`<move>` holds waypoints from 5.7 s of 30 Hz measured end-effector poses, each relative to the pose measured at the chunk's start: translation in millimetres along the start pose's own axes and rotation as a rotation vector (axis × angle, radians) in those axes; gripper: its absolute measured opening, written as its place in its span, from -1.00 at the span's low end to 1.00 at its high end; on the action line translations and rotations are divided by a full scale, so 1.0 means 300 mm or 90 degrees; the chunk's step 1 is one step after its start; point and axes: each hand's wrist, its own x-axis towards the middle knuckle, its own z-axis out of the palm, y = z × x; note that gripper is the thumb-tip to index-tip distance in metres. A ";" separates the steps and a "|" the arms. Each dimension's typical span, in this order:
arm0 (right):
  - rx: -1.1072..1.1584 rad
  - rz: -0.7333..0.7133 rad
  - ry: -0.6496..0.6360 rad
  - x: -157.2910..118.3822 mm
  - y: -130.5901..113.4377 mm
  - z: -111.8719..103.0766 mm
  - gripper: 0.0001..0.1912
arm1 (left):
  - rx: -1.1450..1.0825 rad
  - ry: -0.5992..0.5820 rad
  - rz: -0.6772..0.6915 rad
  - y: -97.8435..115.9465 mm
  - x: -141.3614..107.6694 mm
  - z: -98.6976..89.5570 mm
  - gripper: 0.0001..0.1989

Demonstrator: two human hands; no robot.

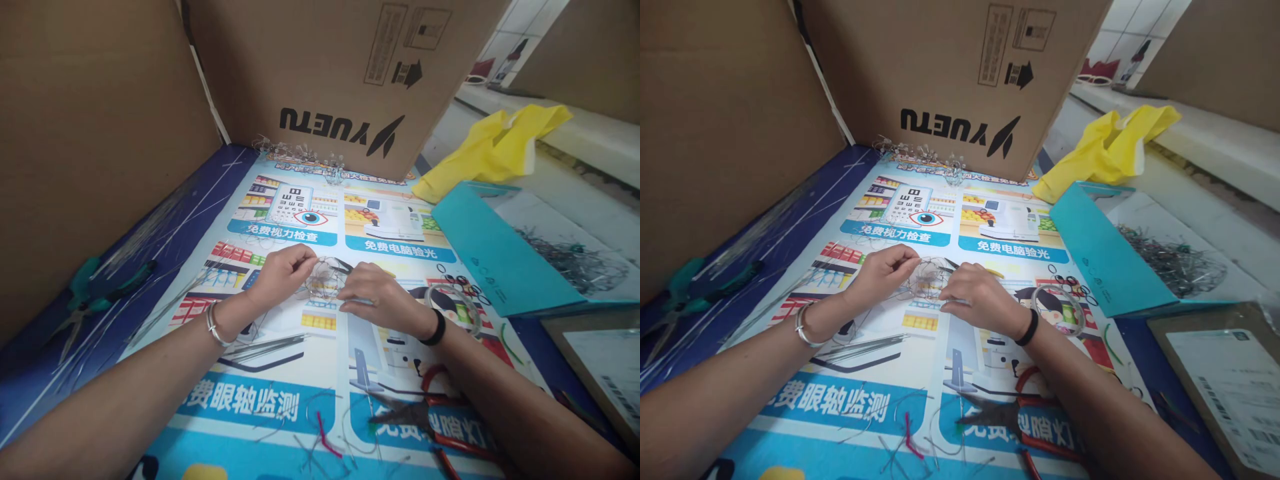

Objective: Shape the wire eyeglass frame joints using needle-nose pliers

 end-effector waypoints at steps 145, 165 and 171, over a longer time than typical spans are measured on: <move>0.306 0.315 0.072 0.027 -0.044 -0.017 -0.48 | -0.286 -0.255 -0.081 0.016 0.020 -0.065 -0.66; 0.948 0.525 0.235 0.049 -0.103 0.020 -0.66 | -0.524 -0.186 -0.154 0.083 0.009 -0.090 -0.64; 0.932 0.485 0.242 0.045 -0.102 0.024 -0.73 | -0.582 -0.192 -0.171 0.088 0.003 -0.074 -0.65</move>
